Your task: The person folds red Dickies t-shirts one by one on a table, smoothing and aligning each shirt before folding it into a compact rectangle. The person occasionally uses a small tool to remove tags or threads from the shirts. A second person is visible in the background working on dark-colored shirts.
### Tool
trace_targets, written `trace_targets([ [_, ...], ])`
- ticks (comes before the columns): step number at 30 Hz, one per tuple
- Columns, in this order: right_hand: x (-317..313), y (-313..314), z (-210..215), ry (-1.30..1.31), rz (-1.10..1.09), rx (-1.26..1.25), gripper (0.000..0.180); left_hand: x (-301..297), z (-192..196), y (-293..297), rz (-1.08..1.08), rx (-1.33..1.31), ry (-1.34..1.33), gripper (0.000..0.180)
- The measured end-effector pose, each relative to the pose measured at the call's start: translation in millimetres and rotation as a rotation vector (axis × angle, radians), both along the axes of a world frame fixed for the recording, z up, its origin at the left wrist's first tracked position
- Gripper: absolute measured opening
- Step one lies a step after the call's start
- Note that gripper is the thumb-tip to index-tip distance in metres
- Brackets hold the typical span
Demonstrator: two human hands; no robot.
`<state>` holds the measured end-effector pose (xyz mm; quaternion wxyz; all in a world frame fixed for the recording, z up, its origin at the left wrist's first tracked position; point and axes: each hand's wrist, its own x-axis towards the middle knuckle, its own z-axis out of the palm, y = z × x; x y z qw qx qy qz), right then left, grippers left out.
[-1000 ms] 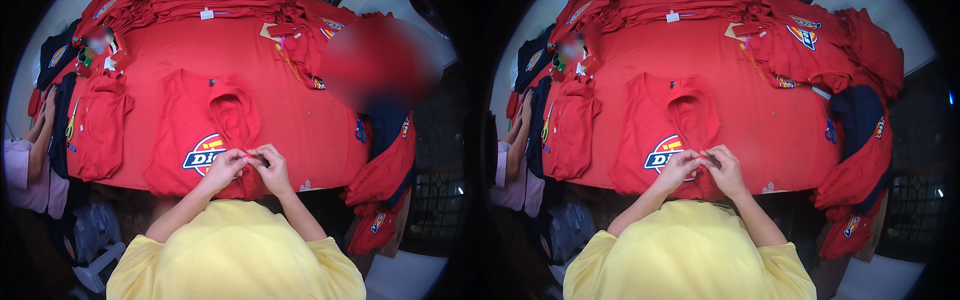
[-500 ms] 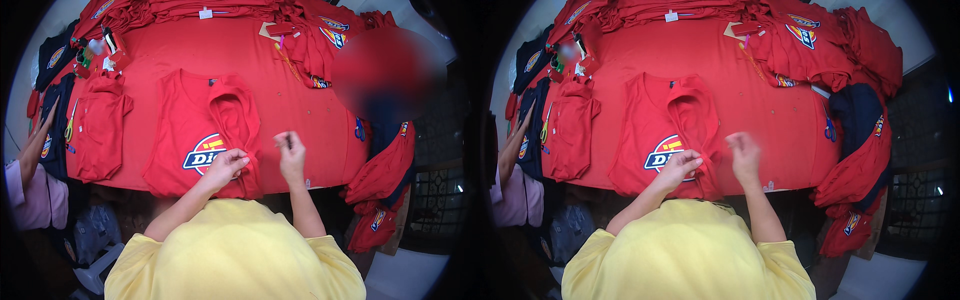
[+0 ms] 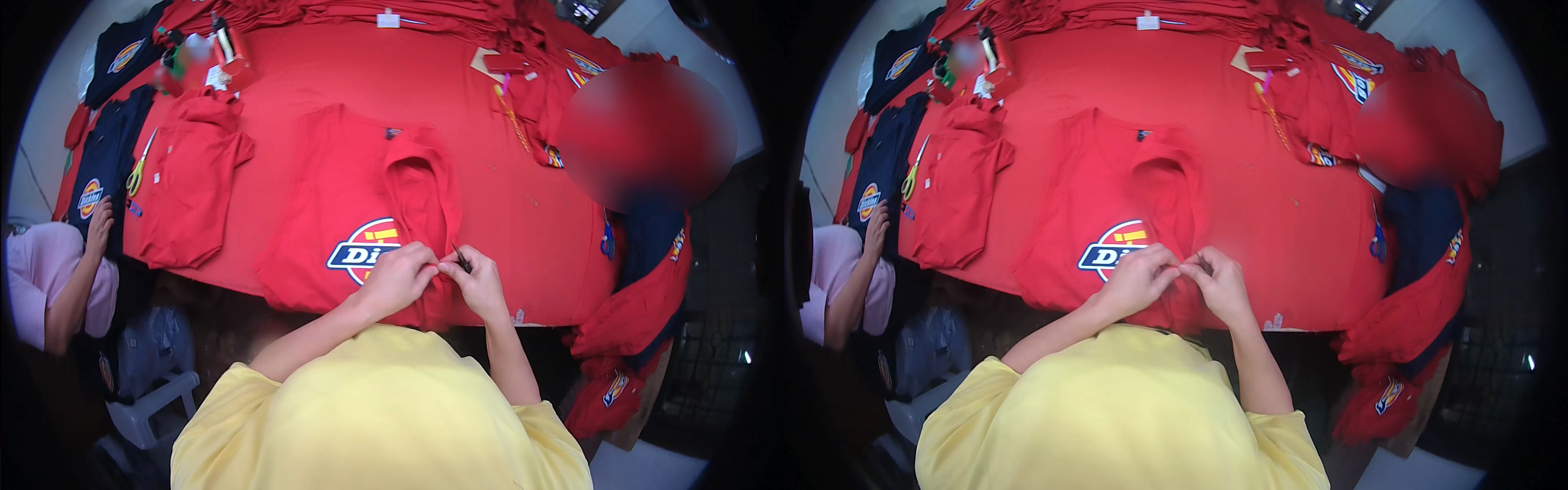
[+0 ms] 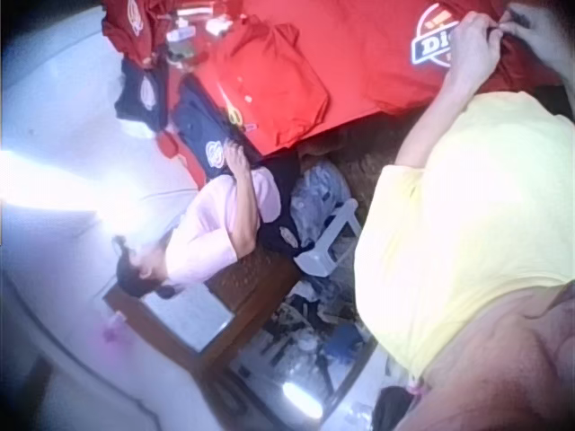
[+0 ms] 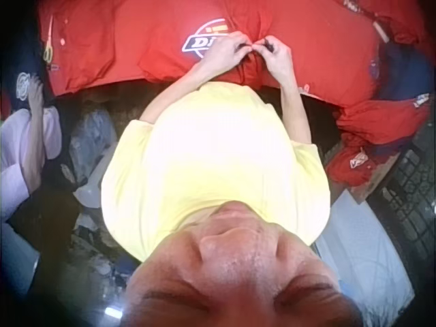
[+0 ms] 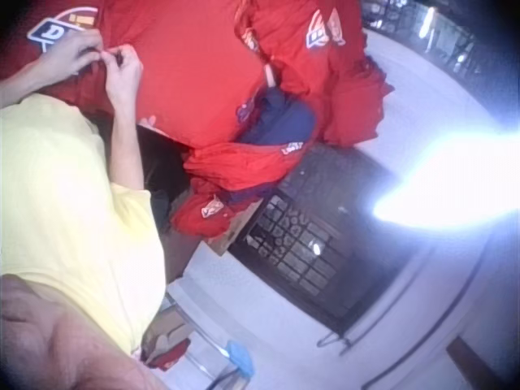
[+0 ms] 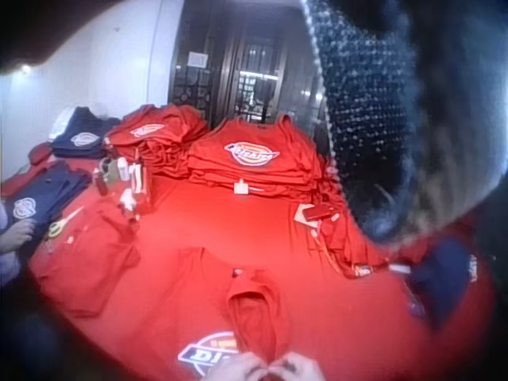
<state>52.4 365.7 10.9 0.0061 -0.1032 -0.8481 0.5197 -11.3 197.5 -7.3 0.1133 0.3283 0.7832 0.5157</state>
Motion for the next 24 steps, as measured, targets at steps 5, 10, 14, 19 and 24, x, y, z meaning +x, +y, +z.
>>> trace_targets([
  [5, 23.0, 51.9, -24.1, 0.009, -0.225, 0.213, 0.023, -12.3, 5.8, -64.8, 0.305, -0.119, 0.159, 0.018],
  [10, 61.8, 102.4, -28.9, -0.217, -0.146, 0.030, 0.016, -16.2, -21.5, -212.3, 0.533, -0.593, 0.075, 0.037],
  [14, 59.5, 145.3, 20.1, -0.099, -0.194, -0.035, 0.018, -14.3, 11.4, -287.5, 0.464, -0.007, -0.660, 0.017],
  [19, -41.7, 181.4, 93.3, 0.208, -0.228, 0.143, 0.023, -136.9, 91.7, -279.8, 0.486, 0.195, -0.103, 0.025],
  [24, -202.3, 206.7, 98.0, 0.524, -0.431, 0.006, 0.022, -289.5, 124.6, -214.6, 0.556, 0.248, 0.141, 0.034],
])
